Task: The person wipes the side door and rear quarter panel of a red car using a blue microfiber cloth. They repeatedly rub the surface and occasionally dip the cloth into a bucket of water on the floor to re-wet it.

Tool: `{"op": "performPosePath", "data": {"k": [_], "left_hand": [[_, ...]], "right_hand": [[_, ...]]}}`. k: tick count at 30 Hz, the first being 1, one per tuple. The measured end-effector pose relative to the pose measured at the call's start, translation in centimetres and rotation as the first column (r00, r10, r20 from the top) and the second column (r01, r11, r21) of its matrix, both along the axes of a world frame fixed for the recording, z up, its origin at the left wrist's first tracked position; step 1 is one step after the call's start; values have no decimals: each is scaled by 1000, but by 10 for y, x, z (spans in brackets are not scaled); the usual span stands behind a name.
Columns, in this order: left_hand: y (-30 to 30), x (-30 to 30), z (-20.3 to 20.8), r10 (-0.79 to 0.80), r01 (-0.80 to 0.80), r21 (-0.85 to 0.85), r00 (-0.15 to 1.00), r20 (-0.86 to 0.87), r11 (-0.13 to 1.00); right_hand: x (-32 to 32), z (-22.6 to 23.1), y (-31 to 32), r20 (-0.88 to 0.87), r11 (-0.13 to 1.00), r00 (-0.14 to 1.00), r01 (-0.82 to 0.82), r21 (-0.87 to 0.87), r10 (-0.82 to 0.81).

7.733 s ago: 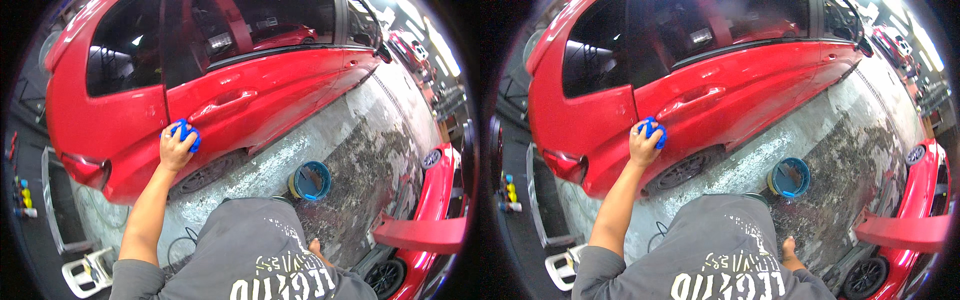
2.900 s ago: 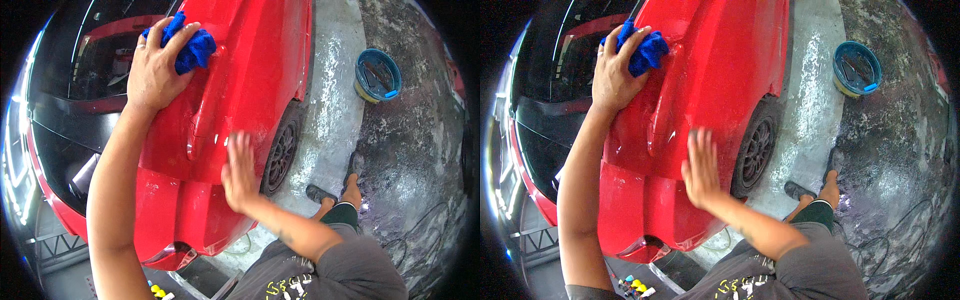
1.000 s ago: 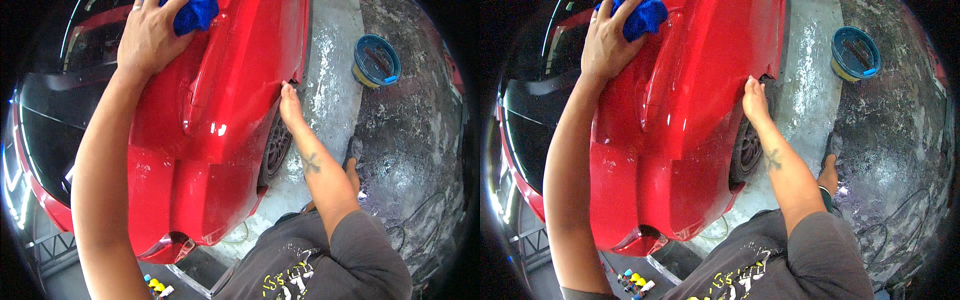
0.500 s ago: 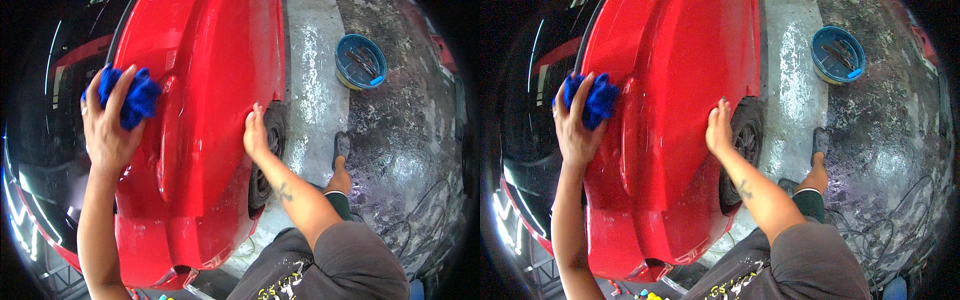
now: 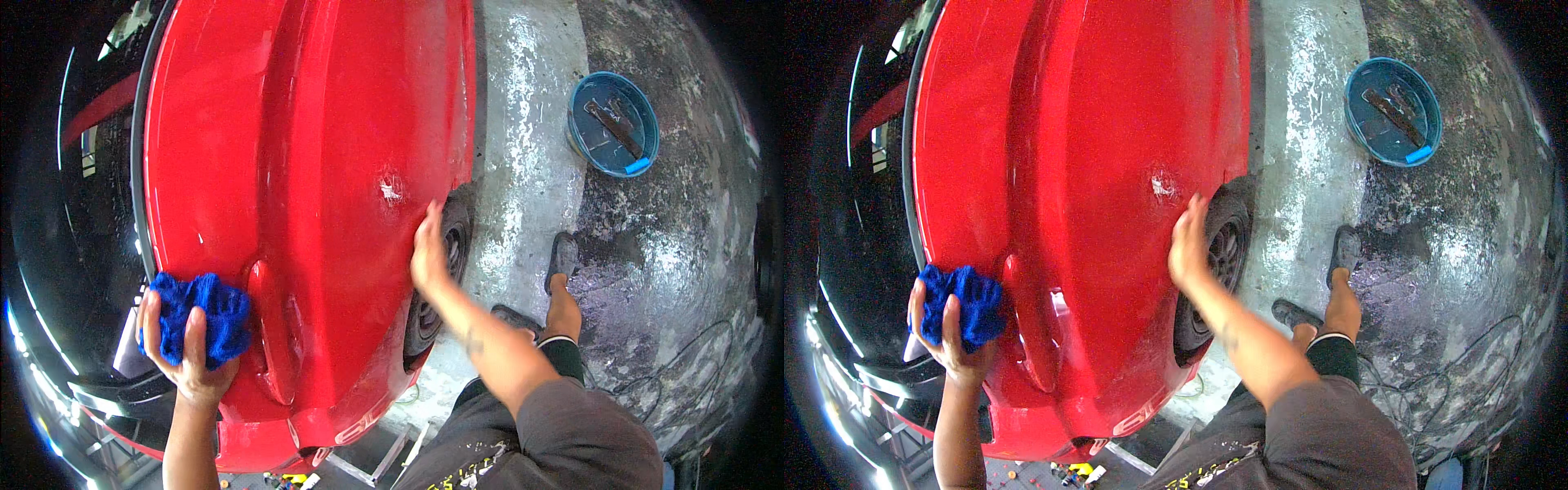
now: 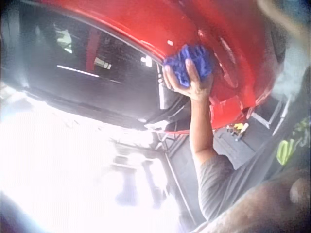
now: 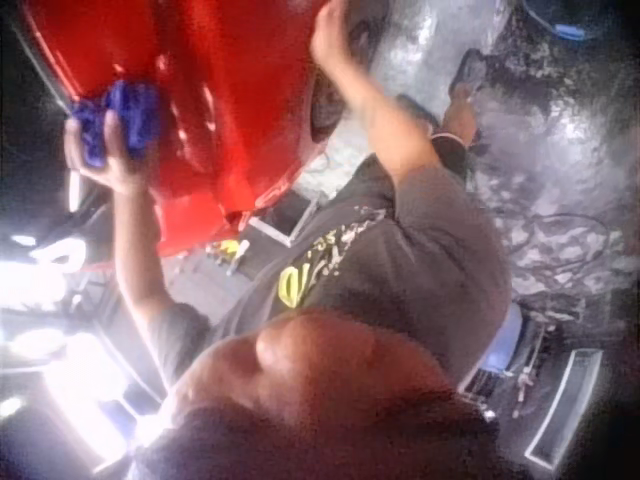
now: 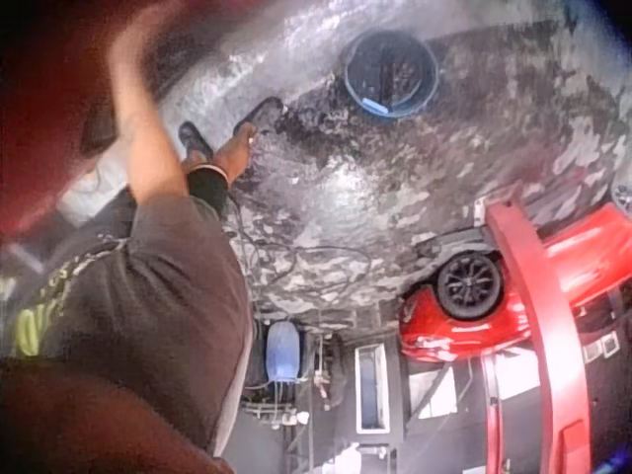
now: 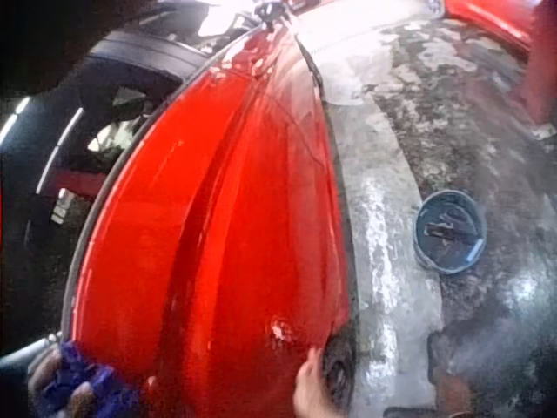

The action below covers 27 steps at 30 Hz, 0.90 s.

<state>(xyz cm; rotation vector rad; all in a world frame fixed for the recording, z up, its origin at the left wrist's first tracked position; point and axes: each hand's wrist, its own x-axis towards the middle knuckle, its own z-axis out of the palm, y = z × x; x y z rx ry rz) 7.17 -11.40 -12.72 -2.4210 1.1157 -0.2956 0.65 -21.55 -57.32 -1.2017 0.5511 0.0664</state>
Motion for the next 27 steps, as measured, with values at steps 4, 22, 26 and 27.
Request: {"op": "performPosePath", "data": {"k": [4,22,26,27], "left_hand": [[3,2,-5,30,-30,9,1000,-1,1000],[11,-10,-1,47,-45,90,999,-20,995],[7,4,-5,-4,4,78,1000,-3,997],[12,3,-6,-5,7,72,1000,-25,997]], "right_hand": [[34,-25,-26,-94,993,995,36,111,-26],[-36,103,-10,75,959,962,-253,-130,264],[121,-59,-63,31,998,998,45,33,-46],[136,-58,-70,10,997,999,40,68,-41]]}}
